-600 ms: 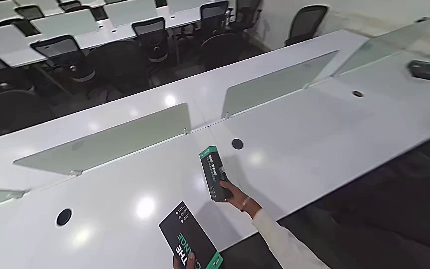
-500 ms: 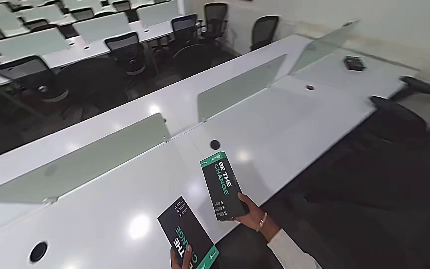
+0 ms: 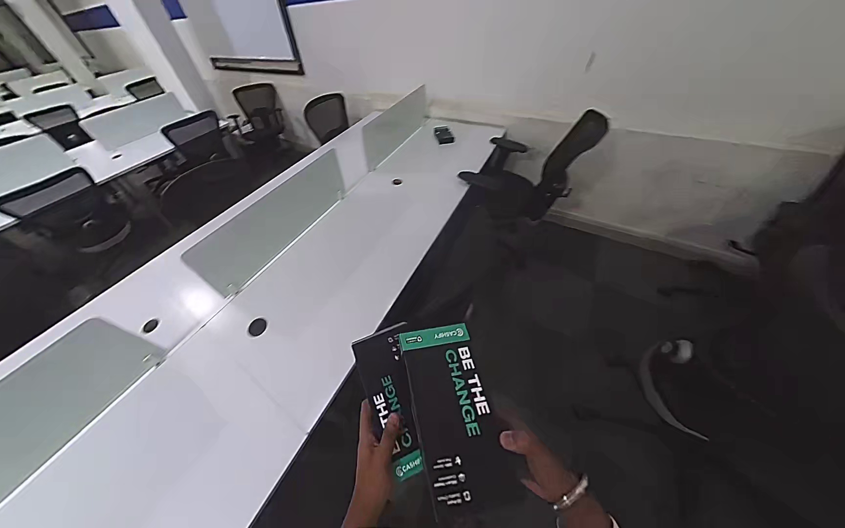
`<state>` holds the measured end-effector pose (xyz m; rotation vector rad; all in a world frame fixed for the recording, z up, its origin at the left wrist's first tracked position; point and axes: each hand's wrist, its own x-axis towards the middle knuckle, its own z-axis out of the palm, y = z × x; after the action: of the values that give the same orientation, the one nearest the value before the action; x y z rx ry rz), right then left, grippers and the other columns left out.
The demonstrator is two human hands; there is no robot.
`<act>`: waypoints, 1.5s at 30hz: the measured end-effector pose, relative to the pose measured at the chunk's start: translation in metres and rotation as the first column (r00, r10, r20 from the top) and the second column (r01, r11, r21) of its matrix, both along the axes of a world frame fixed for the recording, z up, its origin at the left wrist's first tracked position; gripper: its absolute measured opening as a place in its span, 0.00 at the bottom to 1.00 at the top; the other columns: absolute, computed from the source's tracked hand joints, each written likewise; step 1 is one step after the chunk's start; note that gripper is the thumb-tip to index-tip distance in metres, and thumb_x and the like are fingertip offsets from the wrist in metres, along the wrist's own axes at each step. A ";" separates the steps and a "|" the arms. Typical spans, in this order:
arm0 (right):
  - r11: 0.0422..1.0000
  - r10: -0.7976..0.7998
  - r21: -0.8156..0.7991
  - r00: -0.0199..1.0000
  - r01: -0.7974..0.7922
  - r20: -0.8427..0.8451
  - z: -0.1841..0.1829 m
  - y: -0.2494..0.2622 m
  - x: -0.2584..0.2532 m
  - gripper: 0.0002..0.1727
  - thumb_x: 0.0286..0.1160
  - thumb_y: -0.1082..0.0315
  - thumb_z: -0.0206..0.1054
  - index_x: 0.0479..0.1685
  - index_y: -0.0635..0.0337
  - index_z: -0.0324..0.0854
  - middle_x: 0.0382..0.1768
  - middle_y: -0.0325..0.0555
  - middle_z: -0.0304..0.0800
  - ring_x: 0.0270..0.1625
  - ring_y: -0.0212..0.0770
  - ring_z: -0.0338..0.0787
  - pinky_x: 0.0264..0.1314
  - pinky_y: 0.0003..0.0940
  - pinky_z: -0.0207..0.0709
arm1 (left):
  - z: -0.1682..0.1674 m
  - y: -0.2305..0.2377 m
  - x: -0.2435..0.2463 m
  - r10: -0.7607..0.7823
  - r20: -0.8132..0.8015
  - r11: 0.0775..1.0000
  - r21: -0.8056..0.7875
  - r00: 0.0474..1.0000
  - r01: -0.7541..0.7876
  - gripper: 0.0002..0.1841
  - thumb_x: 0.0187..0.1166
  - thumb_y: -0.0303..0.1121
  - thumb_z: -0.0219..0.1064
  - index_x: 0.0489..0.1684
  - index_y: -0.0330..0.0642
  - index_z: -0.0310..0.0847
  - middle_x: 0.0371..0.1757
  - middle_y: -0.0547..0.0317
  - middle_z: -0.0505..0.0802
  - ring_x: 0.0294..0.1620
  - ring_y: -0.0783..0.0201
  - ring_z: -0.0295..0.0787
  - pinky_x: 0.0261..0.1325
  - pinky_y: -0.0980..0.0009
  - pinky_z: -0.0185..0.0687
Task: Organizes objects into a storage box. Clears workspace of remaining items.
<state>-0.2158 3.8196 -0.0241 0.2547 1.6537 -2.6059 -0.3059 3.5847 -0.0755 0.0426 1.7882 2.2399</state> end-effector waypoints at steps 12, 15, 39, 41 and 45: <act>0.835 -0.473 0.343 0.880 0.429 0.051 -0.008 0.190 0.008 0.54 0.61 0.58 0.70 0.90 0.70 0.46 0.80 0.60 0.67 0.75 0.30 0.78 0.74 0.26 0.75 | 0.015 0.262 -0.017 -0.487 -0.098 0.870 0.035 0.868 0.492 0.42 0.89 0.54 0.51 0.85 0.25 0.40 0.74 0.49 0.79 0.67 0.76 0.83 0.72 0.72 0.82; 0.846 -0.452 0.335 0.891 0.415 0.039 -0.008 0.255 -0.021 0.52 0.67 0.59 0.68 0.91 0.68 0.41 0.83 0.57 0.64 0.78 0.28 0.75 0.77 0.25 0.74 | -0.002 0.332 -0.042 -0.517 -0.093 0.854 0.019 0.851 0.521 0.52 0.85 0.68 0.44 0.87 0.21 0.36 0.82 0.38 0.71 0.78 0.72 0.74 0.81 0.69 0.72; 0.952 -0.154 0.234 0.968 0.199 -0.196 -0.025 0.727 -0.420 0.51 0.76 0.30 0.58 0.90 0.60 0.58 0.85 0.49 0.70 0.84 0.40 0.73 0.84 0.39 0.70 | 0.021 0.762 -0.349 -0.263 0.145 0.952 0.200 0.954 0.232 0.51 0.71 0.53 0.71 0.86 0.34 0.41 0.56 0.53 0.91 0.53 0.67 0.92 0.60 0.63 0.90; 0.946 -0.177 0.245 0.972 0.211 -0.154 -0.022 0.759 -0.473 0.44 0.81 0.34 0.53 0.85 0.62 0.66 0.79 0.51 0.76 0.79 0.45 0.79 0.77 0.43 0.78 | 0.021 0.776 -0.380 -0.199 0.140 0.954 0.256 0.970 0.158 0.46 0.73 0.54 0.71 0.82 0.37 0.47 0.53 0.58 0.93 0.51 0.67 0.93 0.60 0.63 0.90; 0.934 -0.277 0.243 0.961 0.263 0.025 -0.015 0.811 -0.582 0.25 0.87 0.56 0.54 0.75 0.62 0.73 0.71 0.52 0.84 0.71 0.46 0.85 0.66 0.43 0.83 | 0.010 0.794 -0.439 -0.028 0.129 0.978 0.210 0.991 0.001 0.46 0.73 0.52 0.70 0.83 0.35 0.45 0.54 0.57 0.91 0.52 0.68 0.92 0.61 0.65 0.89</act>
<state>-0.7980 4.6302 -0.0390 0.6036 2.0417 -2.5434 -0.7452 4.3788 -0.0651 -0.0494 1.4756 2.3528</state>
